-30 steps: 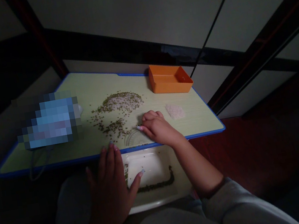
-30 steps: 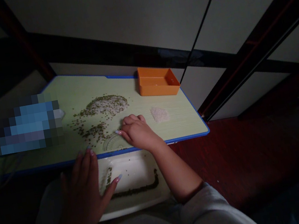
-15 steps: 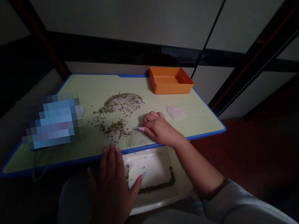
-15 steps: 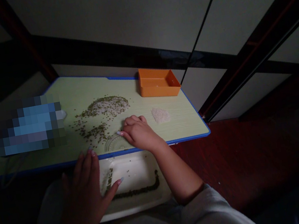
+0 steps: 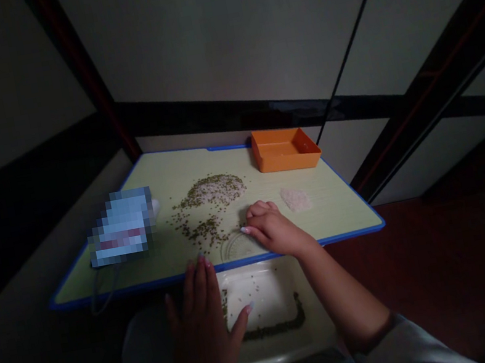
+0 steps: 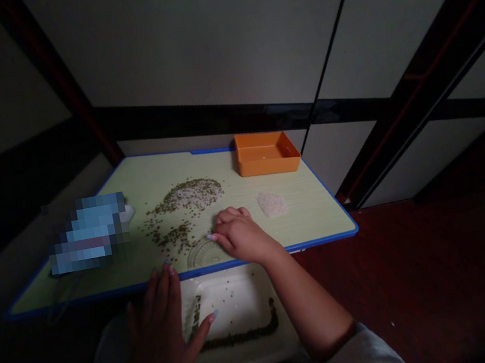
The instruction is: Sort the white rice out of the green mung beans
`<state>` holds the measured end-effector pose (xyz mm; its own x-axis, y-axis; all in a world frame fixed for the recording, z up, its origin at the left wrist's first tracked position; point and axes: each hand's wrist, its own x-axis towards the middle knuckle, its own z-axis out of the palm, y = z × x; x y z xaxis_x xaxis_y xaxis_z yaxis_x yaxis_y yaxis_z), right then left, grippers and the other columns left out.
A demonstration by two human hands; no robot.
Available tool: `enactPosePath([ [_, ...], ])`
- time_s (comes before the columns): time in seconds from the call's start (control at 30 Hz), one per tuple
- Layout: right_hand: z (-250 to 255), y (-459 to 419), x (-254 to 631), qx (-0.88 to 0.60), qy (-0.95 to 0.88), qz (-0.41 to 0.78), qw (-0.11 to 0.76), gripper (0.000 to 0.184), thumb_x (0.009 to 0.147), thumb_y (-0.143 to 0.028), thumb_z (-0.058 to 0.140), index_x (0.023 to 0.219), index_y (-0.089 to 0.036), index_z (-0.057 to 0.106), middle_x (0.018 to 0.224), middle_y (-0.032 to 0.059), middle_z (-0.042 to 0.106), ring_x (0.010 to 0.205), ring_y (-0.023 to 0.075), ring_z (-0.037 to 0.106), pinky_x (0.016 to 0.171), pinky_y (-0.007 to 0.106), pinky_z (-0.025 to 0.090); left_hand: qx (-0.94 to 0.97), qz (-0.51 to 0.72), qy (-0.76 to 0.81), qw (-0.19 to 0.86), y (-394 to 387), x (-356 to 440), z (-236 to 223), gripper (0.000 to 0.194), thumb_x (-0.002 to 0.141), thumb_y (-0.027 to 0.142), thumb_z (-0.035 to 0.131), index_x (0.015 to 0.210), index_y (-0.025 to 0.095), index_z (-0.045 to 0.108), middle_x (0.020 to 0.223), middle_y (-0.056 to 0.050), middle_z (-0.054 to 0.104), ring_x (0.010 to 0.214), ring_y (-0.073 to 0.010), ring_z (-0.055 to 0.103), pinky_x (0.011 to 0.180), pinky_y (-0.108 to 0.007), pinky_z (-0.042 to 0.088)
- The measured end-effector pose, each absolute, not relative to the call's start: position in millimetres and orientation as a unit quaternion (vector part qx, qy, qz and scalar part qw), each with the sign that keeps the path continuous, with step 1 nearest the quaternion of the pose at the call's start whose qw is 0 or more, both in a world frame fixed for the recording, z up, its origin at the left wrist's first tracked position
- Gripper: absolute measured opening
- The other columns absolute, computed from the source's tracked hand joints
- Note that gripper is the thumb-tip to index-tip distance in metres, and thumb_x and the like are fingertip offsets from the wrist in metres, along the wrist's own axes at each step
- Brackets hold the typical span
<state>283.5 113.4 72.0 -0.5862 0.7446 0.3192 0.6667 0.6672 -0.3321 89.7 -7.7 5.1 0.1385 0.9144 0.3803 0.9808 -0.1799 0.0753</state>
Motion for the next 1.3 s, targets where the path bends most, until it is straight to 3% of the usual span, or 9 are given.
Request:
enactPosePath([
  [0.2,68,118,288,-0.562,-0.777,0.040,0.281,0.026,0.096,-0.027,0.046,0.079,-0.016,0.062,0.089,0.0062,0.061,0.093,0.0197,0.050,0.081,0.033,0.029,-0.747,-0.171,-0.630,0.122,-7,86,0,0.085,0.085,0.049,0.042,0.149,0.013,0.000,0.155,-0.016,0.032,0.145,-0.0303,0.025,0.108,-0.062,0.028],
  [0.4,68,120,290,-0.658,-0.708,0.006,0.258,0.031,0.097,-0.030,0.043,0.079,-0.017,0.064,0.090,0.0081,0.063,0.094,0.0218,0.052,0.076,0.034,0.029,-0.746,-0.169,-0.630,0.134,-6,83,-6,0.083,0.086,0.050,0.039,0.150,0.015,0.001,0.156,-0.016,0.030,0.146,-0.0293,0.023,0.110,-0.062,0.026],
  [0.83,69,121,285,-0.663,-0.724,0.007,0.190,0.031,0.097,-0.035,0.043,0.089,-0.019,0.068,0.098,0.0084,0.066,0.100,0.0225,0.052,0.079,0.034,0.030,-0.738,-0.184,-0.639,0.114,-4,83,-7,0.083,0.085,0.052,0.038,0.150,0.014,0.002,0.156,-0.017,0.028,0.146,-0.0289,0.022,0.112,-0.061,0.023],
  [1.3,71,118,282,-0.584,-0.785,0.048,0.202,0.028,0.097,-0.032,0.045,0.090,-0.016,0.067,0.098,0.0087,0.065,0.098,0.0207,0.052,0.082,0.035,0.030,-0.737,-0.177,-0.645,0.093,-5,84,-4,0.082,0.085,0.051,0.037,0.150,0.014,0.003,0.157,-0.018,0.027,0.146,-0.0298,0.022,0.113,-0.061,0.023],
])
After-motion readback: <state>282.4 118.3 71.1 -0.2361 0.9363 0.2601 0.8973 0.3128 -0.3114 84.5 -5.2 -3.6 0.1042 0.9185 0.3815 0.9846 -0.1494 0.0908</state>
